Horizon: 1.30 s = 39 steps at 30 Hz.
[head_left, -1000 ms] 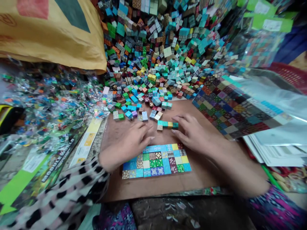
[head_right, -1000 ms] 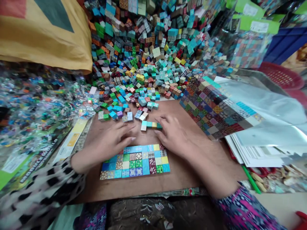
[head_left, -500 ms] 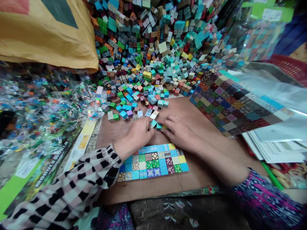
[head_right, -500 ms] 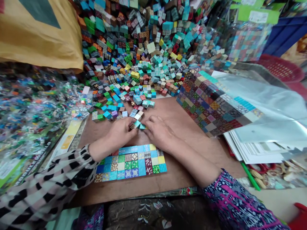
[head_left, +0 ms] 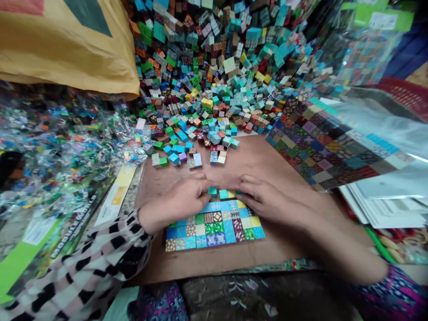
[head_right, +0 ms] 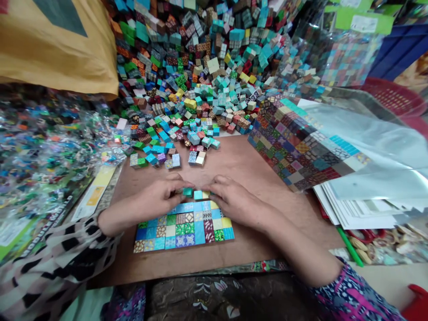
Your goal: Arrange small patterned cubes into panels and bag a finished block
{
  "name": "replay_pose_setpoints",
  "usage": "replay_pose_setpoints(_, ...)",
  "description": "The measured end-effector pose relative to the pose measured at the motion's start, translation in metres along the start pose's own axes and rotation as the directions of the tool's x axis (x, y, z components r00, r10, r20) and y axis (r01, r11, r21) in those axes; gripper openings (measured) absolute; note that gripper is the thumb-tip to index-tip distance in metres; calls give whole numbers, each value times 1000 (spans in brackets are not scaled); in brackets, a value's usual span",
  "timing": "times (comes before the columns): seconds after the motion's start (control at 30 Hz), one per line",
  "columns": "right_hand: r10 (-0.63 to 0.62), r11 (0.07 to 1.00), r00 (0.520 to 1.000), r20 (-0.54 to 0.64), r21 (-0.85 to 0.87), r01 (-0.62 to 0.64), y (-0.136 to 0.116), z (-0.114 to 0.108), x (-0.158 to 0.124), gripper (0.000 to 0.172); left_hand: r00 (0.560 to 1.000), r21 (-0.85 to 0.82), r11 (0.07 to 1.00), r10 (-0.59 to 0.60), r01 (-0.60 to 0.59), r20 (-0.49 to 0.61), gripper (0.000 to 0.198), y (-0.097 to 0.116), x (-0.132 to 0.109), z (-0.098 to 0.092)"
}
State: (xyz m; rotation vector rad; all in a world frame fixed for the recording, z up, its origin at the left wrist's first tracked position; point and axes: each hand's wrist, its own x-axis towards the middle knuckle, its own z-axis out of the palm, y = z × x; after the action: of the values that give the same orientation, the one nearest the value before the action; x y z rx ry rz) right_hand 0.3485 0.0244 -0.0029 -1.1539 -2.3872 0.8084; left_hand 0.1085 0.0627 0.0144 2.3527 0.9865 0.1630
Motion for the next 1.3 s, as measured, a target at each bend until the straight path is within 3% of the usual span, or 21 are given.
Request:
replay_pose_setpoints(0.27, 13, 1000, 1000, 6, 18, -13, -7, -4, -11, 32, 992, 29, 1000, 3, -6, 126, 38, 8, -12, -9)
replay_pose_setpoints(0.53, 163, 976, 987, 3, -144, -161, -17, 7, -35, 96, 998, -20, 999, 30, -29, 59, 38, 8, -19, 0)
replay_pose_setpoints(0.73, 108, 966, 994, -14, -235, -108, -22, 30, -44, 106, 999, -53, 998, 41, -39, 22, 45, 9, -19, 5)
replay_pose_setpoints(0.87, 74, 960, 997, -39, -269, -82, -23, 32, -46, 111, 998, -21, 999, 50, -49, 28, 45, 10, -22, 5)
replay_pose_setpoints(0.93, 68, 964, 997, -24, -256, -72, -23, 27, -45, 106, 998, -18, 998, 55, -54, 34, 45, 10, -23, 4)
replay_pose_setpoints(1.0, 87, 972, 995, -43, -214, -94, -21, 21, -39, 88, 999, -16, 999, 39, -39, 16, 42, 8, -22, 1)
replay_pose_setpoints(1.13, 171, 972, 963, -211, -126, -200, -5, 6, -8, 50, 996, 70, 996, -41, 47, -84, 36, 3, -7, -6)
replay_pose_setpoints(1.3, 280, 950, 920, -274, -59, -307, 21, -3, 47, 42, 970, 186, 962, -165, 198, -180, 33, -2, 29, -14)
